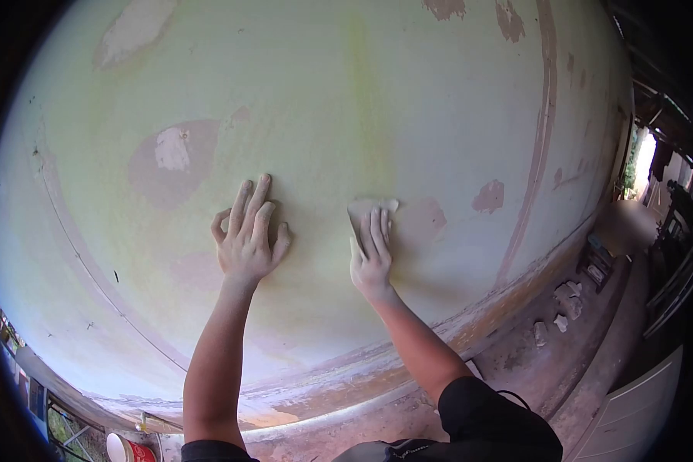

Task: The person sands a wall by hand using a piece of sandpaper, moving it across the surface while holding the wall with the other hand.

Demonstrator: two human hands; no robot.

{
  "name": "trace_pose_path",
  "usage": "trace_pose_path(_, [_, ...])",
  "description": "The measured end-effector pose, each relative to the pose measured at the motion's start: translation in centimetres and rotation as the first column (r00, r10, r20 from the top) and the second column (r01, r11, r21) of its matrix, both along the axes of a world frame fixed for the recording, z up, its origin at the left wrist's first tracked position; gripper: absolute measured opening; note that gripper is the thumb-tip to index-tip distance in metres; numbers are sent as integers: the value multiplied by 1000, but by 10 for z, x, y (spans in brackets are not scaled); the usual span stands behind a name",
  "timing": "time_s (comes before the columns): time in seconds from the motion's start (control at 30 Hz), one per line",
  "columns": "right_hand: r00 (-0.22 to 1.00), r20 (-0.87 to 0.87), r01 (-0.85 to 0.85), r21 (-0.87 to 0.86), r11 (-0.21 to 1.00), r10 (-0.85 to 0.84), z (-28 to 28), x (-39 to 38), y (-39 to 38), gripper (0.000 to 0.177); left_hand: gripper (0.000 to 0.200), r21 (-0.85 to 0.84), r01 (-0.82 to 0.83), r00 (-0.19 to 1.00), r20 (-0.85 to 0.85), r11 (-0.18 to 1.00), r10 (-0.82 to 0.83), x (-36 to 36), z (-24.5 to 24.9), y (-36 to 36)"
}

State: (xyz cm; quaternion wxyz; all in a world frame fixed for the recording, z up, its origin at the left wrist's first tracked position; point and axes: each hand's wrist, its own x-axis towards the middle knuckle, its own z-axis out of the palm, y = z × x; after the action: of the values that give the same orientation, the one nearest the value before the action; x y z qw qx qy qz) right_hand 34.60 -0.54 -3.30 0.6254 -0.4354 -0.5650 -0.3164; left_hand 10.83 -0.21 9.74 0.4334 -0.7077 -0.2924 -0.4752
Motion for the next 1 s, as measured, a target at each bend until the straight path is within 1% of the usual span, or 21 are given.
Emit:
trace_pose_path(0.1, [1000, 5, 0, 147, 989, -1, 164, -10, 5, 51, 33, -13, 16, 1000, 0, 1000, -16, -1, -1, 1])
trace_pose_path(0.13, [999, 28, -38, 217, 975, 33, 209, -10, 5, 48, 34, -9, 35, 999, -3, 999, -35, -2, -2, 1])
trace_pose_path(0.17, [997, 56, -59, 228, 972, 47, 244, -7, 8, 48, 34, -28, 29, 1000, -10, 999, -29, -3, -2, -2])
trace_pose_path(0.2, [994, 86, -83, 242, 967, 63, 260, -6, 11, 48, 36, -81, 40, 998, -46, 996, -44, -5, 2, -8])
trace_pose_path(0.23, [994, 84, -90, 233, 968, 72, 255, -9, 11, 48, 38, -129, 50, 995, -79, 990, -61, -8, 7, -13])
trace_pose_path(0.27, [994, 83, -87, 223, 971, 70, 249, -9, 11, 46, 40, -171, 127, 983, -109, 977, -147, -13, 10, -14])
trace_pose_path(0.3, [994, 88, -84, 214, 973, 66, 241, -7, 14, 45, 40, -177, 124, 984, -102, 976, -144, -20, 11, -18])
trace_pose_path(0.33, [993, 88, -96, 219, 971, 78, 213, -11, 11, 41, 41, -195, 92, 977, -171, 977, -126, -30, 14, -19])
trace_pose_path(0.37, [993, 88, -89, 191, 977, 73, 174, -13, 9, 40, 41, -207, 62, 964, -240, 976, -112, -39, 17, -18])
trace_pose_path(0.4, [994, 89, -80, 162, 984, 66, 125, -16, 6, 40, 48, -175, 19, 980, -193, 984, -53, -51, 17, -15])
trace_pose_path(0.43, [994, 91, -75, 103, 992, 66, 72, -17, 0, 44, 48, -175, 22, 981, -188, 984, -56, -55, 15, -14])
trace_pose_path(0.47, [993, 96, -65, 25, 998, 62, 20, -17, -10, 45, 52, -139, -31, 992, -128, 990, 13, -58, 15, -14])
trace_pose_path(0.5, [996, 55, -67, -29, 997, 68, -28, -21, -18, 43, 55, -103, -85, 995, -64, 991, 79, -61, 16, -14])
trace_pose_path(0.53, [997, 44, -58, -72, 996, 61, -73, -20, -25, 40, 56, -108, -89, 995, -61, 990, 82, -63, 11, -9])
trace_pose_path(0.57, [998, 35, -49, -112, 993, 53, -96, -16, -25, 38, 56, -90, -84, 996, -50, 992, 80, -62, 11, -7])
trace_pose_path(0.67, [999, 35, -40, -45, 998, 41, -84, -15, -19, 36, 54, -65, -78, 997, -30, 995, 76, -58, 9, -6])
trace_pose_path(0.73, [999, 44, -12, 25, 1000, 11, -37, -17, -1, 37, 54, -74, -79, 997, -30, 994, 77, -59, 9, -5])
trace_pose_path(0.83, [997, 77, -36, 224, 974, 19, 123, -26, 13, 37, 54, -84, -87, 996, -31, 993, 85, -58, 11, -5])
trace_pose_path(0.9, [996, 88, -51, 245, 968, 31, 218, -24, 10, 37, 54, -78, -90, 995, -46, 993, 87, -61, 8, -7])
trace_pose_path(0.93, [995, 89, -56, 248, 967, 35, 248, -22, 8, 37, 54, -60, -81, 996, -50, 995, 78, -61, 10, -4])
trace_pose_path(1.0, [994, 106, -51, 260, 964, 24, 252, -21, 9, 37, 54, -49, -70, 996, -53, 996, 67, -61, 8, -6])
